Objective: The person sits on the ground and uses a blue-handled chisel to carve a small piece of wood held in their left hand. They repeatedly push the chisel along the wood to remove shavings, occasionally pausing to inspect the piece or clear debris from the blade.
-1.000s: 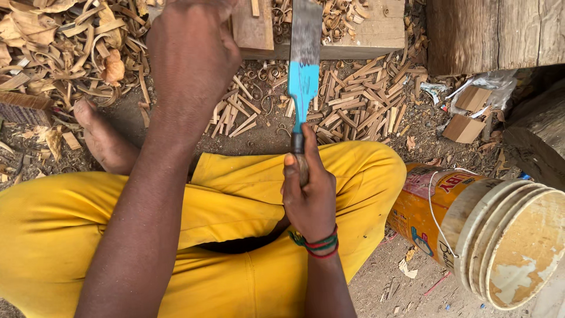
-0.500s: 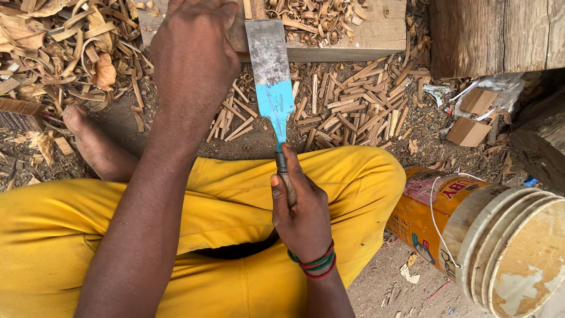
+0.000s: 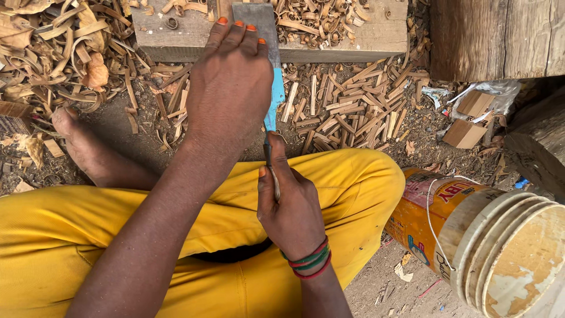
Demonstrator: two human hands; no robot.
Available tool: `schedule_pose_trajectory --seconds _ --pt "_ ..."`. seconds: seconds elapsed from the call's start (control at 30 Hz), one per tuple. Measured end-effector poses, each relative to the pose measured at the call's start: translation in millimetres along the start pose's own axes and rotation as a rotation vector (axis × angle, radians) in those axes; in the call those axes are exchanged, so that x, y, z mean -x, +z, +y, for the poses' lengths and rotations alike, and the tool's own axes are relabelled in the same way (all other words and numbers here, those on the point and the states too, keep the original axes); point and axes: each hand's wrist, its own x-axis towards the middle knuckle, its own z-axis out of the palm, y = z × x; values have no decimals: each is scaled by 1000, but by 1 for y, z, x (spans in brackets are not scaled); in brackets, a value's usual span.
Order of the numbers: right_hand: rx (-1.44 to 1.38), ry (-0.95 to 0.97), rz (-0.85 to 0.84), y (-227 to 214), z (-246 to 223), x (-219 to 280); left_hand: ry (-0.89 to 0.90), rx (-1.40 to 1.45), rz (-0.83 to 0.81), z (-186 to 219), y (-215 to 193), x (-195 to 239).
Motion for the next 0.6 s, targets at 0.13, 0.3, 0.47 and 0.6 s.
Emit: schedule_pose_trajectory --seconds 0.13,0.3,0.47,0.6 --pt "-6 65 -26 -2 -3 -2 -24 3 -87 0 -3 0" --pt "-13 -24 16 2 -4 0 -42 47 -85 0 -2 2" --pt "37 -2 1 0 -7 -9 -45 75 -9 -7 2 -5" --pt "13 48 -13 6 -12 -17 -59 58 22 -10 6 -13"
